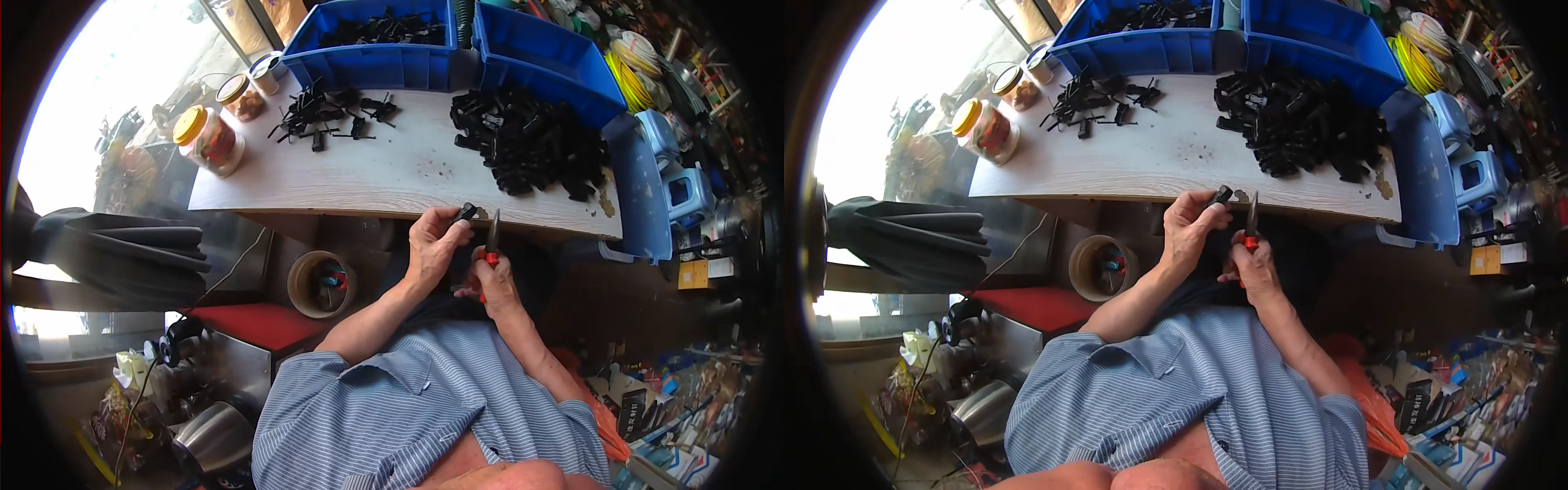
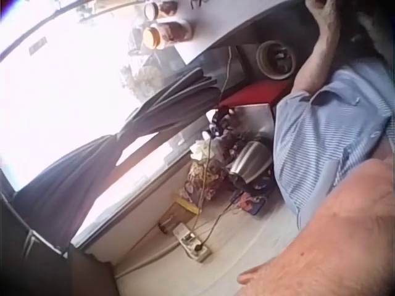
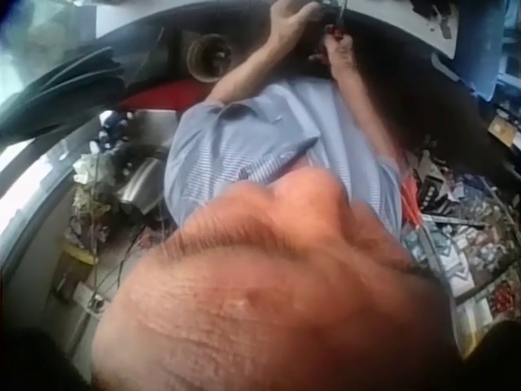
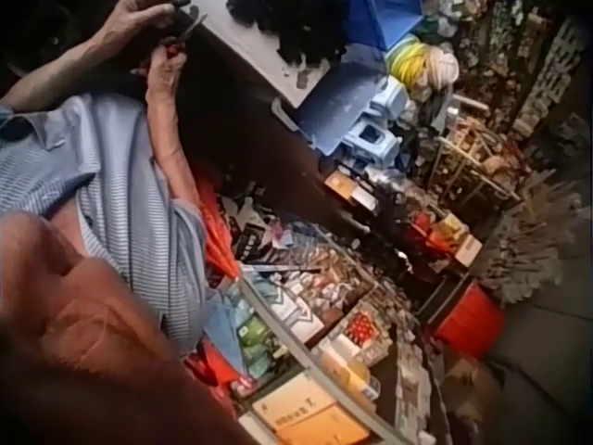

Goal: Assembling small black plastic components using a hand tool.

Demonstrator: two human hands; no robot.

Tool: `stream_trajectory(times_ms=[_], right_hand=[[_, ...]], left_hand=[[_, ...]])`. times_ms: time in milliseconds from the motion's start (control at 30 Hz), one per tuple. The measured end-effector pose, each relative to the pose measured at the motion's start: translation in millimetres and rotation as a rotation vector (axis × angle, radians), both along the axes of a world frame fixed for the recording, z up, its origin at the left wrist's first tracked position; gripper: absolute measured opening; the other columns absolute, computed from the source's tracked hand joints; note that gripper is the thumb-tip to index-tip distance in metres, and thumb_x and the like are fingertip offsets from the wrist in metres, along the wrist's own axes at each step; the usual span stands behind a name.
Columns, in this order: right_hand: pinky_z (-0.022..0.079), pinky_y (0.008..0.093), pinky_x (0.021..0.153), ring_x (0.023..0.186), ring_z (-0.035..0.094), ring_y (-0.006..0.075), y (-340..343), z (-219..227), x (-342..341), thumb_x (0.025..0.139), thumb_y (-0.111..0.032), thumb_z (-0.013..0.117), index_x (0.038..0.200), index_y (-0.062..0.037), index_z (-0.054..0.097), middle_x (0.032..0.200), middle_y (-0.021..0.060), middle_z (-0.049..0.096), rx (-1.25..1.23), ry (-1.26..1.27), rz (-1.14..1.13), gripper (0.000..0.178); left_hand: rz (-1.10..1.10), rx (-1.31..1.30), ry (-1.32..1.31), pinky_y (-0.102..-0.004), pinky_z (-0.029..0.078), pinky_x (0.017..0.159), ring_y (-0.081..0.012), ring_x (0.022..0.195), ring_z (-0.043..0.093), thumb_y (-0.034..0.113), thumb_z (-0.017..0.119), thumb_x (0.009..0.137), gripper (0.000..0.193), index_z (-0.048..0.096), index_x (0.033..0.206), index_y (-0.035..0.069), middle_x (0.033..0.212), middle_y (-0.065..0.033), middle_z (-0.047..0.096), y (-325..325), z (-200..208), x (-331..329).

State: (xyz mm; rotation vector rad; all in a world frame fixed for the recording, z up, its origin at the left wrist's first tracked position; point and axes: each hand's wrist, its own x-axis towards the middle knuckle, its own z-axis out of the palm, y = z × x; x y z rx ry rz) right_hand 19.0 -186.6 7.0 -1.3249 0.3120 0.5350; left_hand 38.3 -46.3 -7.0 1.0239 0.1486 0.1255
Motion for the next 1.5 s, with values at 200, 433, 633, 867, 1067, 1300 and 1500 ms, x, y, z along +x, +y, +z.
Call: stream_trajectory(times_ms=[200, 433, 633, 867, 1067, 1300, 1500], right_hand=[[0.053, 0.029, 0.052, 0.071, 0.064, 0.014, -0.8, -3.0, -8.4, 0.084, -0.015, 0.055, 0.111, -0.0055, 0.052, 0.089, 0.0055, 0.057, -0.077, -0.033, 0.092, 0.029], [0.051, 0.0274, 0.052, 0.079, 0.066, 0.0137, 2.9, 1.5, -9.0, 0.083, -0.017, 0.057, 0.117, -0.0044, 0.051, 0.096, 0.0067, 0.061, -0.122, -0.084, 0.132, 0.037], [0.051, 0.0267, 0.054, 0.081, 0.065, 0.0129, 0.9, -7.9, -8.7, 0.084, -0.021, 0.057, 0.119, -0.0049, 0.051, 0.098, 0.0072, 0.062, -0.166, -0.105, 0.133, 0.039], [0.051, 0.0265, 0.054, 0.077, 0.064, 0.0117, 1.5, -5.4, -9.8, 0.085, -0.022, 0.055, 0.118, -0.0047, 0.051, 0.091, 0.0056, 0.061, -0.174, -0.106, 0.15, 0.038], [0.055, 0.0301, 0.052, 0.059, 0.059, 0.0125, -1.0, -18.0, -11.6, 0.085, -0.013, 0.052, 0.104, -0.0014, 0.054, 0.074, 0.0051, 0.057, -0.111, -0.088, 0.118, 0.023], [0.059, 0.0335, 0.052, 0.05, 0.055, 0.0128, -1.8, -26.4, -13.8, 0.084, -0.013, 0.052, 0.088, 0.0001, 0.057, 0.064, 0.0047, 0.054, -0.113, -0.054, 0.082, 0.015], [0.059, 0.0329, 0.06, 0.06, 0.061, 0.0149, 0.3, -12.6, -14.5, 0.084, -0.021, 0.055, 0.086, 0.0002, 0.06, 0.071, 0.0078, 0.06, -0.08, -0.079, 0.082, 0.022]], left_hand=[[-0.012, 0.046, -0.013, -0.0239, 0.055, 0.072, -0.0104, 0.081, 0.066, 0.009, 0.068, 0.092, 0.023, 0.06, 0.111, -0.002, 0.095, -0.0069, 0.069, -9.4, -0.3, -0.9], [-0.013, 0.073, -0.004, -0.0229, 0.053, 0.07, -0.0076, 0.077, 0.063, 0.008, 0.069, 0.092, 0.022, 0.061, 0.111, -0.002, 0.091, -0.0048, 0.068, -12.8, -1.7, 2.2], [-0.021, 0.091, 0.006, -0.0222, 0.053, 0.067, -0.0072, 0.073, 0.062, 0.007, 0.068, 0.092, 0.02, 0.061, 0.109, -0.001, 0.088, -0.004, 0.068, -14.3, -1.6, 2.7], [-0.032, 0.144, 0.003, -0.0216, 0.049, 0.06, -0.0052, 0.07, 0.058, 0.008, 0.067, 0.092, 0.021, 0.061, 0.108, -0.003, 0.083, -0.0025, 0.066, -14.7, -0.6, 2.1], [-0.031, 0.212, -0.012, -0.0225, 0.052, 0.069, -0.0071, 0.077, 0.061, 0.007, 0.069, 0.09, 0.022, 0.062, 0.107, -0.005, 0.087, -0.005, 0.068, -15.7, -7.1, 4.2], [-0.042, 0.196, 0.022, -0.0228, 0.052, 0.072, -0.0068, 0.081, 0.061, 0.005, 0.069, 0.09, 0.021, 0.062, 0.108, -0.005, 0.089, -0.0046, 0.068, -20.4, -5.3, 0.7], [-0.01, 0.179, 0.034, -0.0219, 0.05, 0.066, -0.006, 0.072, 0.059, 0.006, 0.07, 0.09, 0.021, 0.063, 0.108, -0.003, 0.086, -0.0024, 0.067, -20.6, -6.5, 0.7]])
